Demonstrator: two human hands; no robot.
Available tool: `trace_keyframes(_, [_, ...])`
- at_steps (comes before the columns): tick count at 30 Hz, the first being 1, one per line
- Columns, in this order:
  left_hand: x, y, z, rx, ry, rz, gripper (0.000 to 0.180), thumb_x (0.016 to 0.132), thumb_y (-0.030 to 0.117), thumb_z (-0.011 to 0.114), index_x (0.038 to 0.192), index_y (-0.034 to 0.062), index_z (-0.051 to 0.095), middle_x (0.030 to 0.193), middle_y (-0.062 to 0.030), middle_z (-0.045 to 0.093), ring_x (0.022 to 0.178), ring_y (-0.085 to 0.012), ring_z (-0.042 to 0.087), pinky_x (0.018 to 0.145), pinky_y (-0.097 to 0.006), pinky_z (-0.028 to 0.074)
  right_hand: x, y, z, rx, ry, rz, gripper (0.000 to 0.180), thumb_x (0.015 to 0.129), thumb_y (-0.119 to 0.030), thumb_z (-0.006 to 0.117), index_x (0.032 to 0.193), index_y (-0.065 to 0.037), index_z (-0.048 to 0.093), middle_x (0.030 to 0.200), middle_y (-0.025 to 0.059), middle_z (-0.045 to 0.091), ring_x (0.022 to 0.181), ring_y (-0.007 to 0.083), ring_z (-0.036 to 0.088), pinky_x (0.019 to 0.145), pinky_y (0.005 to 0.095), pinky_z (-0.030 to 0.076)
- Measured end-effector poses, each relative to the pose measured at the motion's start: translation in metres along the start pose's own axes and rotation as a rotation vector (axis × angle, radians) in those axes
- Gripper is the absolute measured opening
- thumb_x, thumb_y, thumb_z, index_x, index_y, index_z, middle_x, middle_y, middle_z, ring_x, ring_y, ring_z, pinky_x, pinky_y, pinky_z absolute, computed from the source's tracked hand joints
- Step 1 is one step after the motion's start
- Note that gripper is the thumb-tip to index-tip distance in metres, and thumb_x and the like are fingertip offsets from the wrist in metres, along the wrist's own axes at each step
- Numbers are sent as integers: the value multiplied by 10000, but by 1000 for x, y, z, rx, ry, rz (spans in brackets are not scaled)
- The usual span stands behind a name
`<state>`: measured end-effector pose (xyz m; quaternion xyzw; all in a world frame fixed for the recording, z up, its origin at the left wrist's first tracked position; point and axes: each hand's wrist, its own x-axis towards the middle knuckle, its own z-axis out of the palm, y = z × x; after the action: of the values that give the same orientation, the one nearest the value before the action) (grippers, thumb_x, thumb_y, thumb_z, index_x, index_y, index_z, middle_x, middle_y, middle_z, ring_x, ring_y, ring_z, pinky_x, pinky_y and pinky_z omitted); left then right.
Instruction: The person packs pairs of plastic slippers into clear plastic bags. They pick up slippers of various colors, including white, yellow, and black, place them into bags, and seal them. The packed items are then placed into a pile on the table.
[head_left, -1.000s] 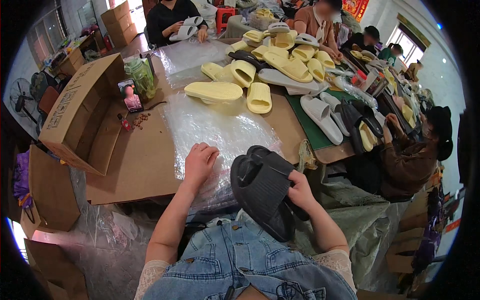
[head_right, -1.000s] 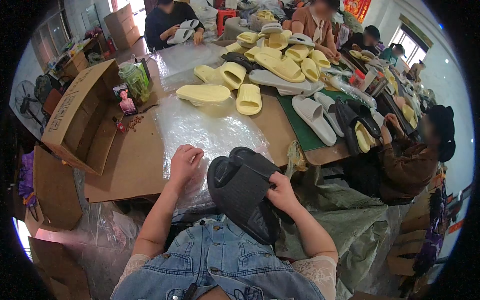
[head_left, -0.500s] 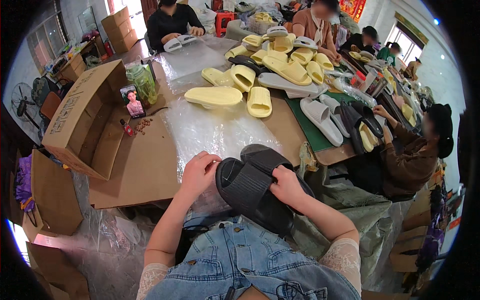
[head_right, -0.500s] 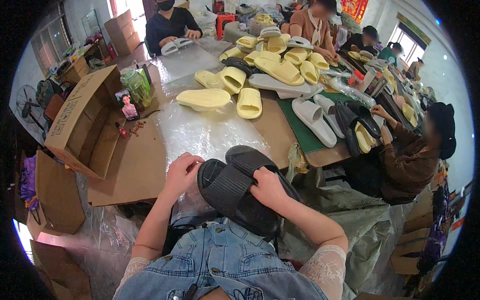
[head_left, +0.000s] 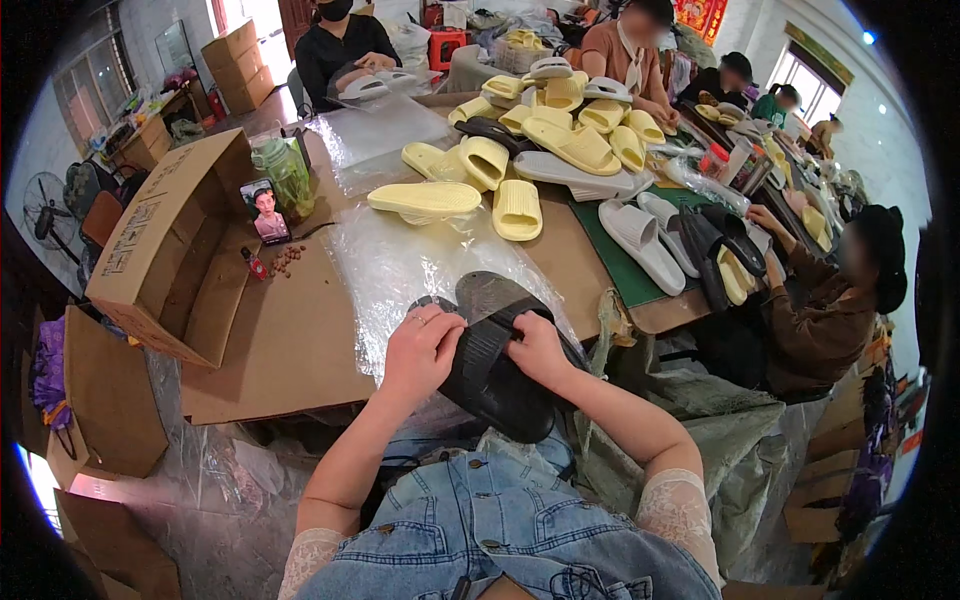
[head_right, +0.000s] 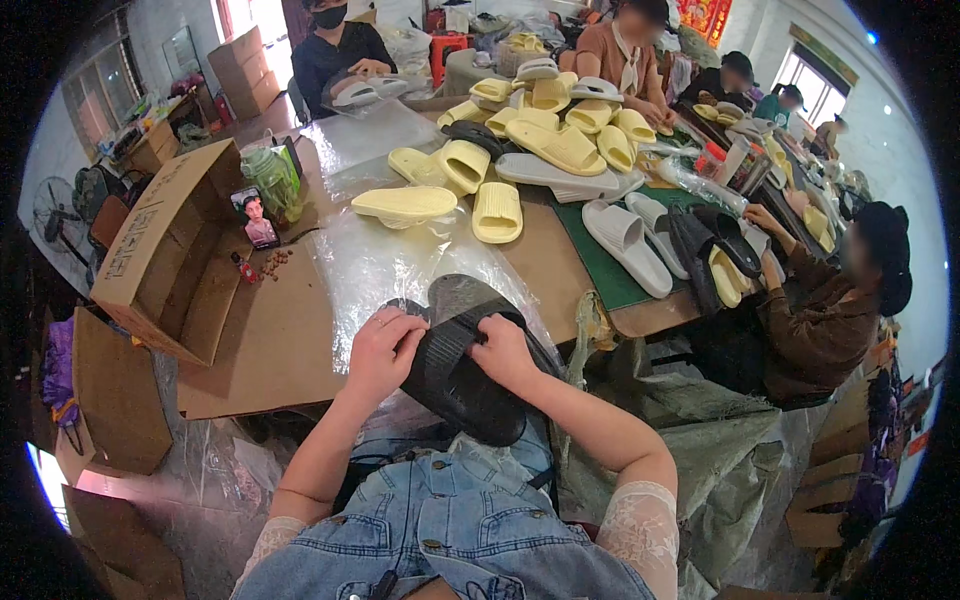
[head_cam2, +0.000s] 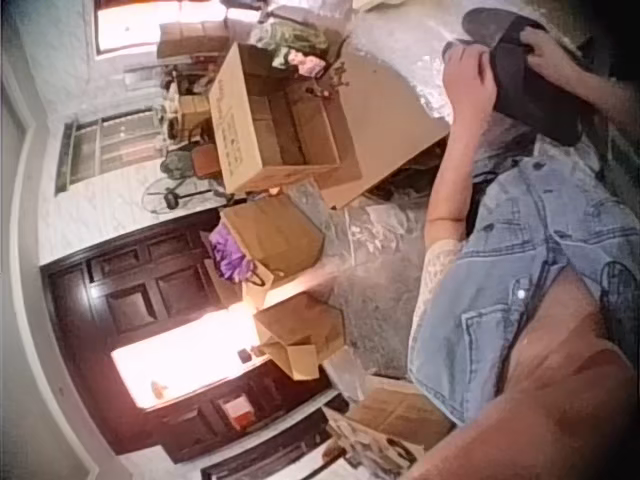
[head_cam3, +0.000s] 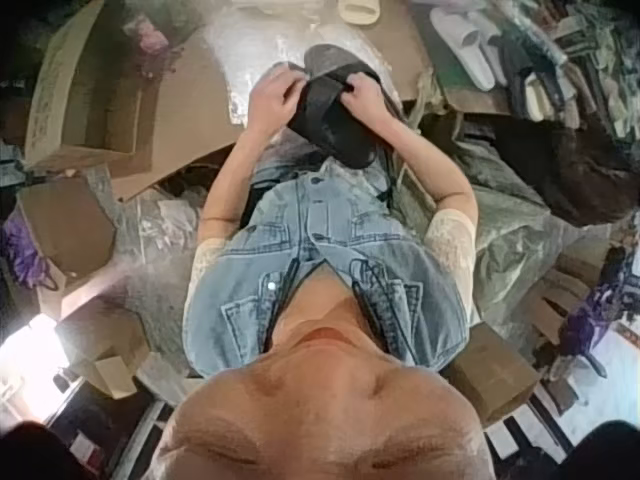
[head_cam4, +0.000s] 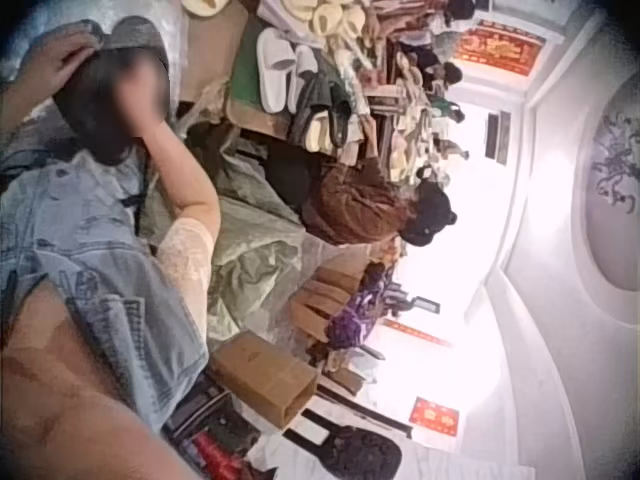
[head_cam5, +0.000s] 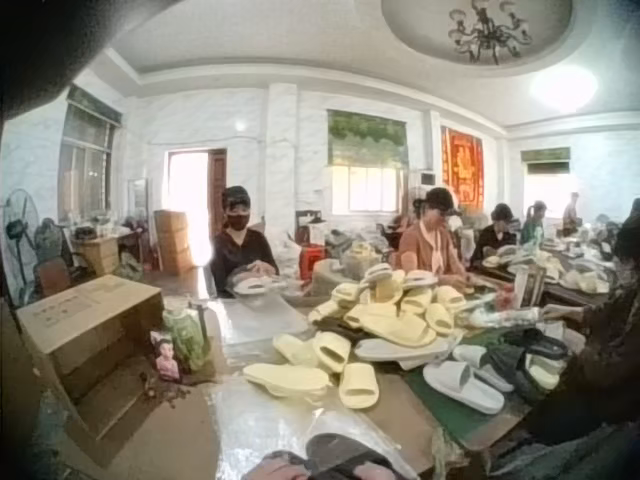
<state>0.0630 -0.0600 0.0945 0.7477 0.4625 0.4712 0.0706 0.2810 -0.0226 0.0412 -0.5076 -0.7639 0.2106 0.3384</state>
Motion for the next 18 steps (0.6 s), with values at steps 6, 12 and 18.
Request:
trace_keyframes(6, [-12, 13, -19, -98, -187, -146, 132, 825, 85, 725, 949, 62, 687, 807, -76, 605, 770, -261, 616, 694, -388, 508, 19, 11, 11, -15, 82, 75, 267, 749, -186, 721, 840, 50, 638, 894, 274, 629, 897, 451, 614, 803, 501, 500])
trace_keyframes(12, [-5, 31, -11, 160, -142, 130, 468, 753, 139, 780, 1197, 80, 642, 1042, -116, 596, 973, -310, 572, 817, -424, 490, -14, -26, 1, -87, -43, 145, 274, 749, -182, 717, 819, 53, 594, 880, 275, 611, 866, 456, 612, 775, 518, 496])
trace_keyframes(18, [-17, 28, 24, 255, -224, 189, 385, 768, 97, 735, 1145, 47, 671, 1017, -99, 580, 926, -295, 577, 789, -388, 503, -26, -35, -9, -27, -73, 179, 305, 760, -204, 748, 789, 42, 571, 786, 243, 607, 816, 438, 610, 735, 510, 497])
